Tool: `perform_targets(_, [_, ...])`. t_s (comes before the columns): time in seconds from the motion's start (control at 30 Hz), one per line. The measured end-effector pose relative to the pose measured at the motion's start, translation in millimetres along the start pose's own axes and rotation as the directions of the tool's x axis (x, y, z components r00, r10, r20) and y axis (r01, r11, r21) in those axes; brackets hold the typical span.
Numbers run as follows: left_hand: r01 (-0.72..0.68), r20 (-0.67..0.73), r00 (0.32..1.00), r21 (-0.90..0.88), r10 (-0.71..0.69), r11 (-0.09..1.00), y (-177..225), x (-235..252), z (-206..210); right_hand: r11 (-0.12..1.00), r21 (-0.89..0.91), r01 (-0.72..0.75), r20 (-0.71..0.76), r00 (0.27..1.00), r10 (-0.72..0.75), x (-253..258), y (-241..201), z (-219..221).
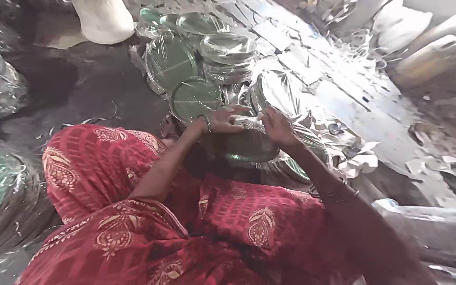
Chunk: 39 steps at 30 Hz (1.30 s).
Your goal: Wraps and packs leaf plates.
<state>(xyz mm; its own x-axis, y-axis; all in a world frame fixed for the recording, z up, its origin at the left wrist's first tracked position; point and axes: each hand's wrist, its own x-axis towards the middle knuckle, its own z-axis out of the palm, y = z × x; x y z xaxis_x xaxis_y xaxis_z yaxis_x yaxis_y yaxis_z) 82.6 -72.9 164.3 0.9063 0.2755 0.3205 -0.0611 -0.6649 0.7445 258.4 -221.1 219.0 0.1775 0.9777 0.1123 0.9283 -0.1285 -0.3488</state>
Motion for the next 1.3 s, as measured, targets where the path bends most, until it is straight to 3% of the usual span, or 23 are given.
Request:
perform_targets(0.1, [0.113,-0.088,0.992,0.31,-0.09,0.944,24.4,7.2,23.6,0.964,0.135,-0.227,0.052,0.974,0.222,4.5,-1.8,-0.2])
perform_targets(0.2, [0.215,-0.279,0.957,0.478,-0.085,0.851,33.4,4.9,43.7,0.772,0.497,-0.397,0.048,0.9,0.432,5.2,14.9,3.0])
perform_targets(0.27, [0.284,-0.425,0.904,0.499,-0.055,0.819,36.3,2.3,50.7,0.561,0.73,-0.39,0.095,0.871,0.482,-2.9,13.2,1.5])
perform_targets(0.33, [0.325,-0.496,0.866,0.467,-0.061,0.822,39.3,2.0,48.9,0.39,0.829,-0.401,0.142,0.825,0.547,-0.2,3.8,2.9])
perform_targets(0.43, [0.356,-0.467,0.87,0.374,-0.158,0.857,36.5,3.1,44.2,0.287,0.877,-0.385,0.177,0.815,0.552,-0.9,-10.2,5.5])
perform_targets(0.53, [0.428,-0.273,0.88,0.102,-0.388,0.898,42.6,5.4,37.4,0.32,0.887,-0.333,0.174,0.883,0.436,-11.1,-11.0,9.5])
perform_targets(0.67, [0.446,-0.139,0.889,0.05,-0.436,0.894,33.0,6.9,38.5,0.349,0.861,-0.371,0.185,0.866,0.464,-1.2,-18.6,10.0])
perform_targets(0.9, [0.417,-0.069,0.909,0.153,-0.411,0.896,14.0,3.7,35.2,0.553,0.735,-0.393,0.143,0.887,0.44,5.2,-12.5,9.0])
perform_targets(1.03, [0.387,-0.171,0.917,0.172,-0.36,0.906,3.5,1.6,48.0,0.754,0.539,-0.375,0.128,0.921,0.367,7.1,-4.5,2.8])
perform_targets(1.17, [0.421,-0.207,0.898,0.154,-0.388,0.894,45.7,-6.7,27.0,0.844,0.414,-0.341,0.133,0.94,0.314,3.5,-20.2,-9.8])
perform_targets(1.23, [0.452,-0.182,0.885,0.123,-0.428,0.883,84.2,-18.6,6.7,0.827,0.46,-0.322,0.13,0.946,0.296,3.2,-24.0,-5.0])
perform_targets(1.3, [0.46,-0.2,0.882,0.172,-0.426,0.871,92.0,-19.6,-0.9,0.801,0.529,-0.281,0.092,0.957,0.275,5.4,-24.0,1.3])
